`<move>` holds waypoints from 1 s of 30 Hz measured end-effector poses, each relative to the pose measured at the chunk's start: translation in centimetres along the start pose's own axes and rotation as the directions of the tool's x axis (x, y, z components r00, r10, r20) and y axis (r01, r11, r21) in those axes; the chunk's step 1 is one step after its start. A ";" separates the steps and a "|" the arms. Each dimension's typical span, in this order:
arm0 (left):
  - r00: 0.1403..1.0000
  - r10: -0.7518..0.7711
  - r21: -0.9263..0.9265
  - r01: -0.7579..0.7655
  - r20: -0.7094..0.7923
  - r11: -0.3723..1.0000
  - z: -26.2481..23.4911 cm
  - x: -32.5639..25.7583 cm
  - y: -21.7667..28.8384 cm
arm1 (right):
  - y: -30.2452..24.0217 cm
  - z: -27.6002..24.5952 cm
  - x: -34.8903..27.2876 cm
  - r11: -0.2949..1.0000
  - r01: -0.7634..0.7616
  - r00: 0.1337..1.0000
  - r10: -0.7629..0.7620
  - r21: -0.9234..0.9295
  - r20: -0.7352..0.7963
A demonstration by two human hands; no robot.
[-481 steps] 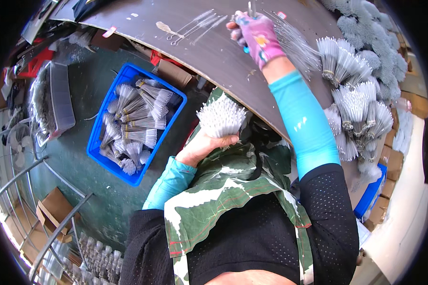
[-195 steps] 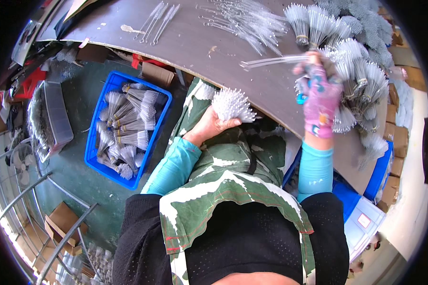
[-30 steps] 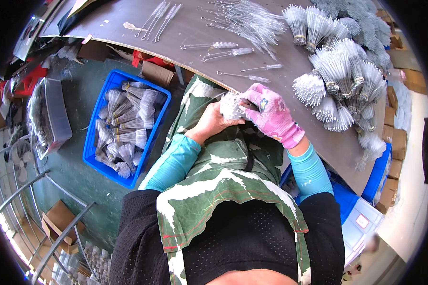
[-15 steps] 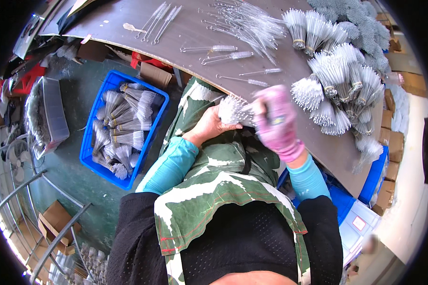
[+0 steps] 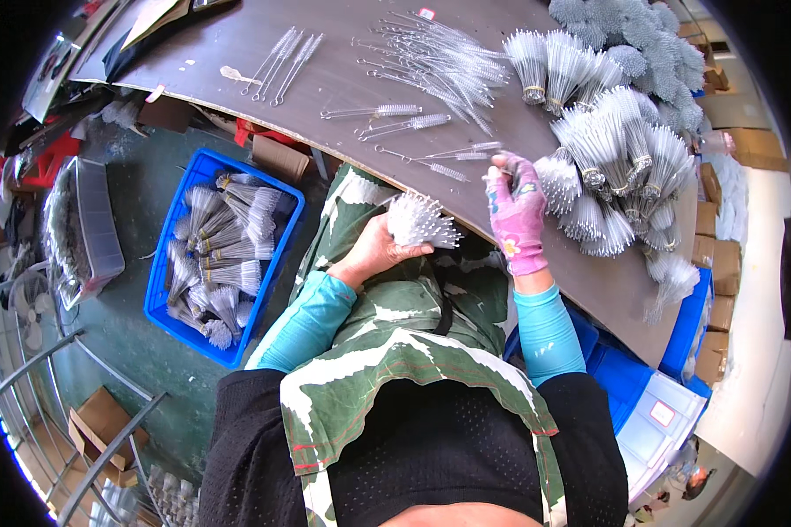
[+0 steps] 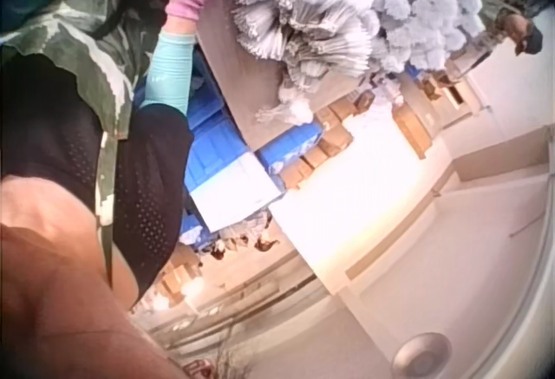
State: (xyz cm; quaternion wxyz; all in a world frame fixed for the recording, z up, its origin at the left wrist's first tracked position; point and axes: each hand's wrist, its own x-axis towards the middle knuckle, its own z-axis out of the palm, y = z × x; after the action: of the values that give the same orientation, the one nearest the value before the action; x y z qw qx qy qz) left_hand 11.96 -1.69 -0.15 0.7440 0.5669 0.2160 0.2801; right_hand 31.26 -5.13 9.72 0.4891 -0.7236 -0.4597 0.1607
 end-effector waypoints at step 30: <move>1.000 0.008 -0.038 -0.008 0.002 0.999 0.4 0.0 0.4 | -3.6 1.8 3.7 0.598 0.566 0.791 -0.199 -0.568 0.579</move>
State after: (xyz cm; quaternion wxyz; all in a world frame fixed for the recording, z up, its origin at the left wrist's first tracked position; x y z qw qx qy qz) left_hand 12.10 -1.90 0.33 0.7537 0.5539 0.2077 0.2865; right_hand 30.10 -0.75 12.74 0.0672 -0.6747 -0.7347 0.0211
